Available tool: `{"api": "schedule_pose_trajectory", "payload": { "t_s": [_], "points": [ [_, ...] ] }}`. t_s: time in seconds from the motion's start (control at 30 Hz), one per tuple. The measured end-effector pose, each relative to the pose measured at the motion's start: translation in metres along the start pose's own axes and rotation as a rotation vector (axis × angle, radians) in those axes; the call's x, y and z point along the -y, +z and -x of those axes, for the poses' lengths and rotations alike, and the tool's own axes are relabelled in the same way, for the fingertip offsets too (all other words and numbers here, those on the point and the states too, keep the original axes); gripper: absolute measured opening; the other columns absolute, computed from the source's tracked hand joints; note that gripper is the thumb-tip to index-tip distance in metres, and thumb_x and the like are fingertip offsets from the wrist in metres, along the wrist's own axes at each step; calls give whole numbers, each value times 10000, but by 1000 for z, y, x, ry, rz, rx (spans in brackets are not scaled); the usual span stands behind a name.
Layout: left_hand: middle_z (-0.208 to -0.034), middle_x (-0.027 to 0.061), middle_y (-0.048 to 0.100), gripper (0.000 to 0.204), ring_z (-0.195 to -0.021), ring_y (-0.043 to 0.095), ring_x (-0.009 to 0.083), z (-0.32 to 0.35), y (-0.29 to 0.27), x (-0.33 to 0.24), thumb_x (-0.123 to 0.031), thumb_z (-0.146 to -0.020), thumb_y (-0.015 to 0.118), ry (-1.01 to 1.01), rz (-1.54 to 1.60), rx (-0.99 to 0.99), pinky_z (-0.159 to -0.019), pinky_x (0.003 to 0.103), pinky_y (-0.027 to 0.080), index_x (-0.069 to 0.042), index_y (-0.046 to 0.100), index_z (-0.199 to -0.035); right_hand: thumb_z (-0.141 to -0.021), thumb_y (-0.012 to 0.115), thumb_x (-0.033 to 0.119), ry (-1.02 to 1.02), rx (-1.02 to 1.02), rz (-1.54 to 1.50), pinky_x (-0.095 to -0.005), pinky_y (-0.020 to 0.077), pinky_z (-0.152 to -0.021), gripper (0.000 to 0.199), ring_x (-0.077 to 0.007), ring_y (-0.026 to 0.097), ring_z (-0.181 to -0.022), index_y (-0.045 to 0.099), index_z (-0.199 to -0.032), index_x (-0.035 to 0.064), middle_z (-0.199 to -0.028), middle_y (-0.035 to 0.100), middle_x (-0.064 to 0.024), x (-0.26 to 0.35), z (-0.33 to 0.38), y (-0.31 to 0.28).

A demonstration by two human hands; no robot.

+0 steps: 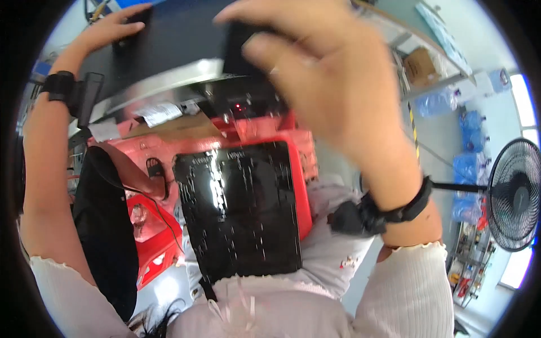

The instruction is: Manually assembling small electronic parts into a plastic tray on an assembly line.

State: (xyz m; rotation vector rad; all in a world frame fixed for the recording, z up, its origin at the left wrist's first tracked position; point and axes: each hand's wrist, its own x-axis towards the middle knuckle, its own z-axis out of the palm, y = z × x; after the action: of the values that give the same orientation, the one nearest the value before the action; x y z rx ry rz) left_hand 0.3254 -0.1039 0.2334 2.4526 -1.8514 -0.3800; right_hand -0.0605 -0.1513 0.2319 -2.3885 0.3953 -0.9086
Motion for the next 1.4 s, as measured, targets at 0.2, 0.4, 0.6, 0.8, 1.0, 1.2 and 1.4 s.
{"api": "schedule_pose_trajectory", "payload": {
  "t_s": [0.2,0.4,0.6,0.8,1.0,1.2,1.4],
  "points": [
    [-1354,217,465,743,-1242,449,328,31,-12,-127,-461,-773,688,114,-208,5,-1007,381,369,-80,449,-1365,-768,605,-6,325,248,-346,-395,468,-789,263,-355,575,-891,614,-1031,5,-920,574,-177,-37,117,101],
    [-1298,109,529,625,-1170,507,238,25,0,-52,-408,-771,707,71,-99,-124,-980,346,396,-113,545,-1298,-815,566,-5,196,323,-215,-391,450,-819,328,-337,558,-913,567,-1142,8,-977,549,-165,-24,123,112],
    [-1235,99,530,652,-1151,502,229,141,29,-147,-253,-672,750,436,74,-254,-963,346,382,-62,548,-1261,-769,633,57,122,306,-140,-405,434,-828,325,-312,516,-986,633,-1094,58,-973,558,-116,-42,143,125],
    [-1183,159,497,783,-1100,490,350,205,125,-182,-204,-587,817,463,58,-16,-944,425,389,3,490,-1268,-741,693,121,48,199,61,-428,375,-945,304,-301,425,-1199,646,-1041,98,-1243,510,-64,-11,158,121],
    [-1243,122,483,790,-1124,465,326,217,219,-148,-342,-651,762,357,118,-185,-972,464,345,-46,461,-1319,-802,660,115,148,372,-106,-377,446,-858,197,-269,570,-1009,653,-986,44,-1038,605,-81,1,149,79],
    [-1295,135,472,551,-1215,426,341,223,238,-145,-263,-781,651,313,291,-281,-1065,531,256,-42,505,-1264,-856,626,125,-11,235,-220,-279,486,-752,156,-150,627,-816,658,-951,6,-871,663,-62,25,21,17],
    [-1366,168,409,567,-1269,380,360,232,244,-154,-209,-824,598,328,289,-320,-1066,536,243,20,429,-1314,-703,714,217,-501,66,356,-422,419,-925,433,-356,553,-1025,630,-1072,7,-1044,606,-204,-14,-155,49]
  ]
}}
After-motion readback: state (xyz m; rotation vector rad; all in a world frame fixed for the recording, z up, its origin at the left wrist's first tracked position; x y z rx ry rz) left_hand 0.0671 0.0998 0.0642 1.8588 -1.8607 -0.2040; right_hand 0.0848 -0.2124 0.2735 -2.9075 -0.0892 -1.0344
